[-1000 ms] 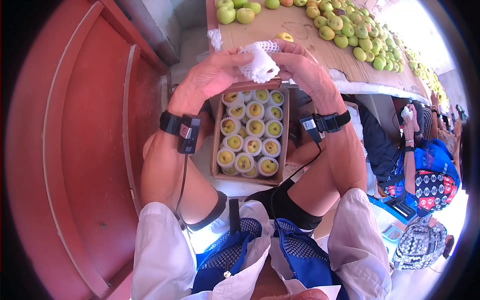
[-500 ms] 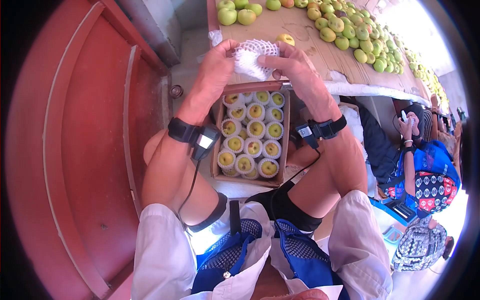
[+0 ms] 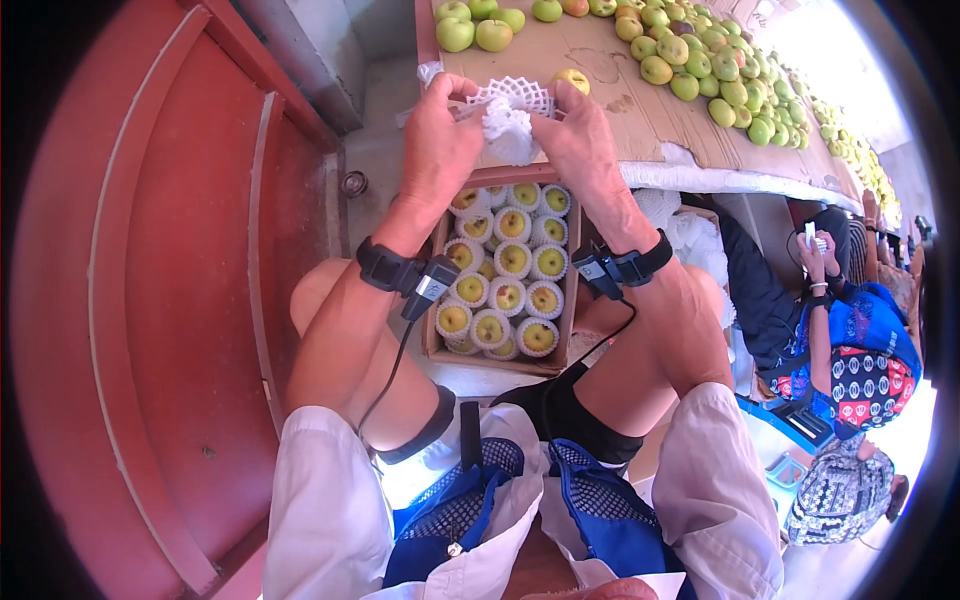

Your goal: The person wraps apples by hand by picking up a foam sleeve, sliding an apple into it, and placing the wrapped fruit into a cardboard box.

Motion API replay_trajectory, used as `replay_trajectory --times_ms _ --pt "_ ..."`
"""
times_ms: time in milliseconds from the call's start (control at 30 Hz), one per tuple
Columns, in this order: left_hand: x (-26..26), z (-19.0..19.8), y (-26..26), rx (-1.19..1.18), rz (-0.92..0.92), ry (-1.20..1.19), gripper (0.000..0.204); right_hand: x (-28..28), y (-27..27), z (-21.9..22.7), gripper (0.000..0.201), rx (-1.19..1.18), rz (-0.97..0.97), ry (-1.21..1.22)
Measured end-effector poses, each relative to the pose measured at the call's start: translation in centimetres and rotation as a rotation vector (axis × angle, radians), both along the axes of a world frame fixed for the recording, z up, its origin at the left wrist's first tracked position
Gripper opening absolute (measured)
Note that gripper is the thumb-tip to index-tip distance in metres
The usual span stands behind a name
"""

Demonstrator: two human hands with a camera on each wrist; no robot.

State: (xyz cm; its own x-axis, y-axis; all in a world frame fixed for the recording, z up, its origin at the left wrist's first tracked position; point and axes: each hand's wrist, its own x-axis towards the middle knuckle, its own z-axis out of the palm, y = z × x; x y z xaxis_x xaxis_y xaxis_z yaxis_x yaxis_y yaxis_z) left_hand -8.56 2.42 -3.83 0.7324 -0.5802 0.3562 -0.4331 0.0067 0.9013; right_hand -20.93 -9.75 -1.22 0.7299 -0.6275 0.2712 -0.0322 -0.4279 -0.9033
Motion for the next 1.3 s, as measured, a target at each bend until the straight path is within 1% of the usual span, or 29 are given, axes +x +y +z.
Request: replay_trajectory --times_ms 33,67,133,233,333,433,567,633,667,733,833,933,967,1133,1233,1267,1300 --pt "-0.1 0.2 0.1 0.004 -0.001 -0.005 0.017 0.4 -0.5 -1.0 0.030 0.083 0.025 -0.064" --pt "0.1 -0.1 -0.1 -0.046 -0.028 0.007 0.017 0.6 -0.5 -1.1 0.030 0.167 0.049 -0.128" --pt "0.6 -1.0 -0.6 -0.144 -0.087 0.030 0.018 0.6 -0.8 -1.1 0.031 0.182 -0.020 -0.105" --pt "0.0 0.3 0.2 -0.115 -0.243 0.290 0.020 0.5 -1.2 -0.9 0.032 0.163 -0.113 -0.063" --pt "-0.2 0.4 0.4 -0.204 -0.359 0.559 0.026 0.4 -1.2 -0.8 0.033 0.157 -0.153 -0.077" --pt "-0.4 0.7 0.5 -0.237 -0.483 0.755 0.030 0.5 -1.3 -0.8 0.034 0.154 -0.183 -0.086" --pt "-1.3 2.0 1.4 -0.183 -0.625 0.840 0.035 0.8 -1.7 -1.1 0.035 0.171 -0.228 -0.064" --pt "-2.2 2.9 1.5 -0.189 -0.677 0.912 0.037 0.9 -1.6 -1.2 0.029 0.209 -0.193 -0.133" --pt "-2.1 2.3 1.1 -0.198 -0.638 0.864 0.038 0.9 -1.5 -1.2 0.026 0.227 -0.176 -0.167" --pt "-1.7 0.5 0.1 -0.216 -0.560 0.766 0.041 0.9 -1.0 -1.0 0.030 0.229 -0.202 -0.169" --pt "-2.2 0.7 0.1 -0.223 -0.504 0.713 0.044 0.9 -1.0 -1.1 0.031 0.208 -0.225 -0.144" --pt "-1.9 0.0 -0.1 -0.212 -0.434 0.685 0.042 1.0 -0.6 -0.9 0.031 0.197 -0.244 -0.139" --pt "-1.8 -0.1 -0.2 -0.204 -0.391 0.657 0.041 1.1 -0.4 -0.9 0.031 0.197 -0.251 -0.143" --pt "-1.8 0.0 -0.4 -0.149 -0.162 0.498 0.037 0.9 -0.5 -1.1 0.035 0.181 -0.239 -0.009" --pt "-2.1 0.7 -0.5 -0.075 -0.057 0.499 0.037 0.7 0.2 -0.2 0.035 0.217 -0.217 0.058" --pt "-1.9 0.3 -0.5 -0.069 -0.059 0.467 0.037 0.5 0.5 0.1 0.034 0.230 -0.211 0.083" --pt "-1.4 -0.3 -0.6 -0.064 -0.061 0.434 0.036 0.5 0.7 -0.1 0.033 0.221 -0.199 0.022"
